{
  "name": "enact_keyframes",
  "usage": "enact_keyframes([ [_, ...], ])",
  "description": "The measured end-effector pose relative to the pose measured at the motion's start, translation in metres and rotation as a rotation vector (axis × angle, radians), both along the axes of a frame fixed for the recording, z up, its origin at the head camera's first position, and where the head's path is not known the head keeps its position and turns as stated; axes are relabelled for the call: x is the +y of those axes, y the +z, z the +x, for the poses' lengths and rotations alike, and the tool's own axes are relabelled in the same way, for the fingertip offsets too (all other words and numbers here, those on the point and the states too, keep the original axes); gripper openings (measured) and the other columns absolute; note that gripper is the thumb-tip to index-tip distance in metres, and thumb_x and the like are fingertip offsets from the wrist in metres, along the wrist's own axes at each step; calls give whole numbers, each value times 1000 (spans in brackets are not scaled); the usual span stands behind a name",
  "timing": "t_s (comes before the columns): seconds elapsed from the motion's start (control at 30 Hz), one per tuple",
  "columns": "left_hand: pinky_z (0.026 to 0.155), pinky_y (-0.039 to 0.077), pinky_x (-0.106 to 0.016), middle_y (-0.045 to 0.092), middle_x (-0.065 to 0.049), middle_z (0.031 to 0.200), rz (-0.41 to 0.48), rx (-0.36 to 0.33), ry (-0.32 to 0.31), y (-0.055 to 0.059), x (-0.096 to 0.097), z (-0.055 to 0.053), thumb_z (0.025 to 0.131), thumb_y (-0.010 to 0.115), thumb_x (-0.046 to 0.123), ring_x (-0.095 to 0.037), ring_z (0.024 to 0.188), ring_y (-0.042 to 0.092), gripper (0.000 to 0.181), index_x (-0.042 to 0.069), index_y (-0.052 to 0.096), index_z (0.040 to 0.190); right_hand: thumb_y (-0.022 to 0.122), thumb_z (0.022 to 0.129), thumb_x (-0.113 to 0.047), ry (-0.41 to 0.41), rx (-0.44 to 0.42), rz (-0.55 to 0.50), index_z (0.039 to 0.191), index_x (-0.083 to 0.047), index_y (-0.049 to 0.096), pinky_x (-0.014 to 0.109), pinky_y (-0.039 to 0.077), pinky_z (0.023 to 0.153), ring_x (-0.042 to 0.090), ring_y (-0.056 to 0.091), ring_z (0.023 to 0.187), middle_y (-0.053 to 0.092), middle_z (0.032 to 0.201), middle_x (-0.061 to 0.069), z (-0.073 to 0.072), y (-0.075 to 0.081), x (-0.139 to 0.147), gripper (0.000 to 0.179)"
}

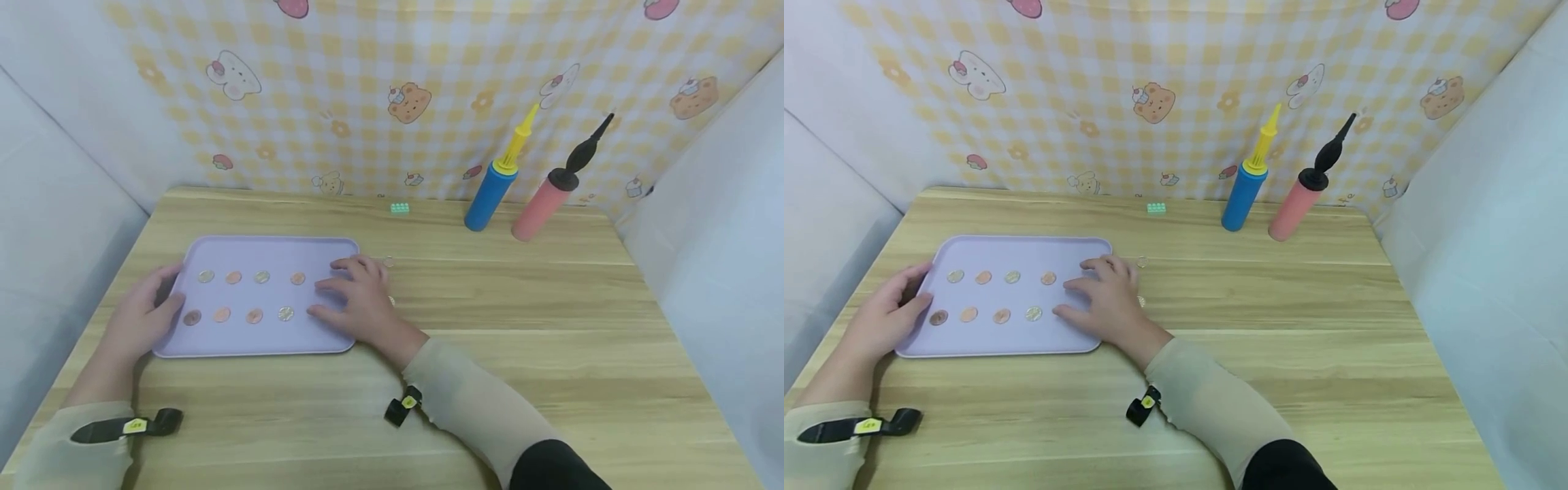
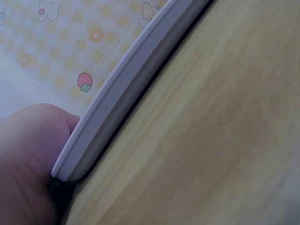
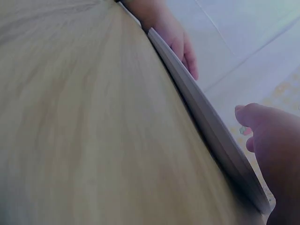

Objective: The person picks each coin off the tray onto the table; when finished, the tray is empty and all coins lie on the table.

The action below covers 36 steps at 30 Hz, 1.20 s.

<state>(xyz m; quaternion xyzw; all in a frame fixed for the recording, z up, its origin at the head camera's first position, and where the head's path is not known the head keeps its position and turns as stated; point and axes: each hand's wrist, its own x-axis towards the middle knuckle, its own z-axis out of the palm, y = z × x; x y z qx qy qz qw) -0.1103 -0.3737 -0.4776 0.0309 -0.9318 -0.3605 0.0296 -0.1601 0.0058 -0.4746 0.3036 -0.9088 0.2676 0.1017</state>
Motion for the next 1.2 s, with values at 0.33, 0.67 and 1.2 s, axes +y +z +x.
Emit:
enact_keyframes([
  [0.33, 120, 21, -76, 30, -35, 166, 4, -17, 6, -2, 2, -1, 112, 46, 19, -60, 152, 25, 58, -1, 31, 165, 75, 90, -64, -90, 76, 183, 110, -38, 83, 64, 26, 118, 27, 41, 141, 63, 140, -5, 11, 2, -35, 34],
  [0.67, 120, 22, -77, 33, -36, 165, 1, -5, -3, -2, 4, -5, 112, 46, 18, -61, 151, 26, 57, -2, 33, 164, 77, 92, -58, -38, 105, 210, 96, -38, 85, 64, 23, 120, 23, 44, 138, 65, 133, -12, 18, 5, -49, 23],
  [1.2, 120, 20, -77, 28, -33, 168, 10, -29, 13, 1, 2, -1, 112, 45, 18, -59, 153, 22, 59, 0, 29, 166, 87, 83, -47, -20, -233, 155, 90, -40, 82, 43, 32, 97, 16, 44, 112, 55, 106, -14, 14, 8, -55, 11],
])
